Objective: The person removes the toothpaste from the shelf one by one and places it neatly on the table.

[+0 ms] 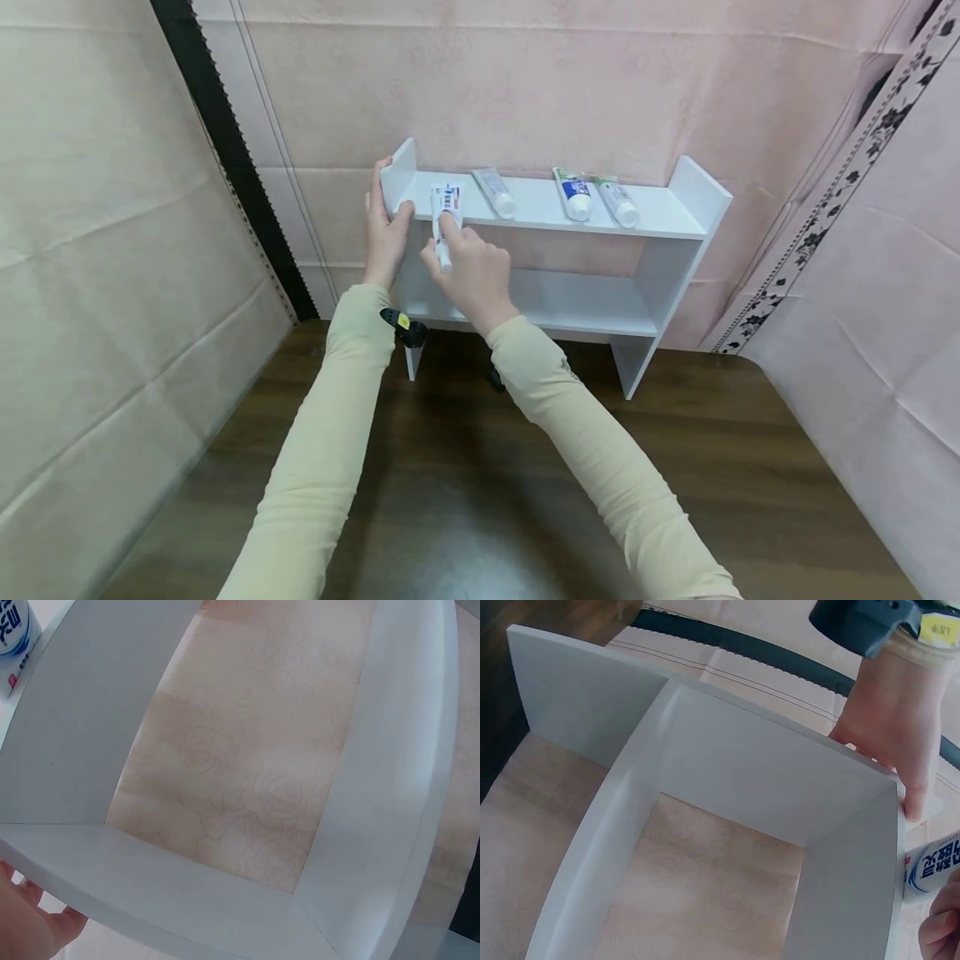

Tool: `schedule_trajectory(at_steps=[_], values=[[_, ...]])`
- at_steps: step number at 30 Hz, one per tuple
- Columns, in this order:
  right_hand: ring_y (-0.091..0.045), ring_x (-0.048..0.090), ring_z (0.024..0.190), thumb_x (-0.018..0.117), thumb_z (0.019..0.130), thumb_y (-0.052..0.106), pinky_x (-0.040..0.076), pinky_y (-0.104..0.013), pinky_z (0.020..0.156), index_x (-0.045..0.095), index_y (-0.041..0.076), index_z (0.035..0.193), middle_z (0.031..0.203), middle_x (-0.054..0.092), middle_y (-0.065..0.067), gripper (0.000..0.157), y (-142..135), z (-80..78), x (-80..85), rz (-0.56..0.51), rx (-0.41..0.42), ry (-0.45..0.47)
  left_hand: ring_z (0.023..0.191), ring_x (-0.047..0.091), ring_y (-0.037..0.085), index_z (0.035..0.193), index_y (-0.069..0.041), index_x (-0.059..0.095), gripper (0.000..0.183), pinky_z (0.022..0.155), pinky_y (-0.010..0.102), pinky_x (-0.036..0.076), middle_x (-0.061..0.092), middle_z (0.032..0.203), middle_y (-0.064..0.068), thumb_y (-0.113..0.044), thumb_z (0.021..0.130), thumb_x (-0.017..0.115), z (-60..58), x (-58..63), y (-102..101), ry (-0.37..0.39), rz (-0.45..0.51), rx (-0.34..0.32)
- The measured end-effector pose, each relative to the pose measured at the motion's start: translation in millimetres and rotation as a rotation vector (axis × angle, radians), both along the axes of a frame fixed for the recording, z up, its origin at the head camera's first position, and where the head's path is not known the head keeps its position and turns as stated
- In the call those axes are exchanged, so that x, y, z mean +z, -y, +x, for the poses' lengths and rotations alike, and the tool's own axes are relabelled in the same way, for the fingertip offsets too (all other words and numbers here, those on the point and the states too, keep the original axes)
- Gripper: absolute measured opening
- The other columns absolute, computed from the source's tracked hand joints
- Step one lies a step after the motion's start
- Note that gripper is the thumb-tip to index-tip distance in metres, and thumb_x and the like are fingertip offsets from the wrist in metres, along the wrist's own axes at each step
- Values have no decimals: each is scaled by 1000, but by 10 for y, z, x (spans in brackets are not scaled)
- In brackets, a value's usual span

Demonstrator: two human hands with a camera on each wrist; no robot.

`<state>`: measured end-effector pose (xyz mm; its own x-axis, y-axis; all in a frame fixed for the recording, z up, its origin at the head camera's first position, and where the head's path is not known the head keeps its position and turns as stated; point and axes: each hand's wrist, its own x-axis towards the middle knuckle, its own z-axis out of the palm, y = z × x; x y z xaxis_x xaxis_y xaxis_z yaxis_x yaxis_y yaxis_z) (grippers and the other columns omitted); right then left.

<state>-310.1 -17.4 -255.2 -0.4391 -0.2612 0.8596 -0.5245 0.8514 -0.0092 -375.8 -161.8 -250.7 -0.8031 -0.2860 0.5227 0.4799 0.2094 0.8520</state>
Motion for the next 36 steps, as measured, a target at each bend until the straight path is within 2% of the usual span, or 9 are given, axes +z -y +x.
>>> schedule_trajectory(at_steps=[6, 14, 20, 25, 30, 36], values=[[-14, 40, 42, 56, 90, 29, 28, -28, 41, 57, 11, 100, 57, 53, -4, 21, -32, 72, -69, -2, 40, -10, 117, 43, 14, 145, -47, 32, 66, 98, 37, 41, 38, 140, 3, -13, 91, 49, 37, -23, 9, 18, 9, -2], [-16, 46, 45, 55, 92, 28, 28, -26, 42, 57, 11, 105, 60, 56, -5, 21, -100, 206, -112, -21, 98, 80, 120, 44, 15, 144, -51, 30, 66, 100, 40, 43, 36, 142, 2, -15, 92, 49, 69, -34, 13, 38, 15, -8], [-16, 51, 47, 54, 93, 28, 31, -24, 43, 59, 11, 117, 69, 68, -7, 29, -183, 347, -132, -66, 135, 176, 120, 43, 15, 143, -53, 30, 65, 99, 40, 42, 36, 142, 2, -17, 93, 49, 72, -13, -5, 48, 6, -18], [-17, 52, 49, 54, 94, 27, 34, -24, 45, 58, 11, 124, 77, 71, -10, 35, -281, 514, -167, -153, 185, 279, 122, 42, 16, 144, -51, 30, 66, 100, 40, 42, 35, 143, 2, -16, 93, 49, 62, -21, -30, 58, 5, -32], [-14, 50, 48, 54, 94, 26, 36, -24, 44, 57, 11, 123, 77, 70, -10, 33, -324, 743, -235, -248, 255, 376, 121, 41, 16, 146, -46, 31, 66, 100, 37, 41, 36, 142, 4, -13, 92, 49, 32, -14, -6, 29, 17, -18], [-10, 47, 46, 57, 93, 26, 36, -22, 43, 58, 12, 121, 74, 69, -9, 31, -395, 950, -381, -278, 241, 459, 120, 41, 13, 147, -43, 30, 66, 98, 34, 41, 36, 142, 3, -11, 92, 49, 18, 30, 3, 34, 15, -24]])
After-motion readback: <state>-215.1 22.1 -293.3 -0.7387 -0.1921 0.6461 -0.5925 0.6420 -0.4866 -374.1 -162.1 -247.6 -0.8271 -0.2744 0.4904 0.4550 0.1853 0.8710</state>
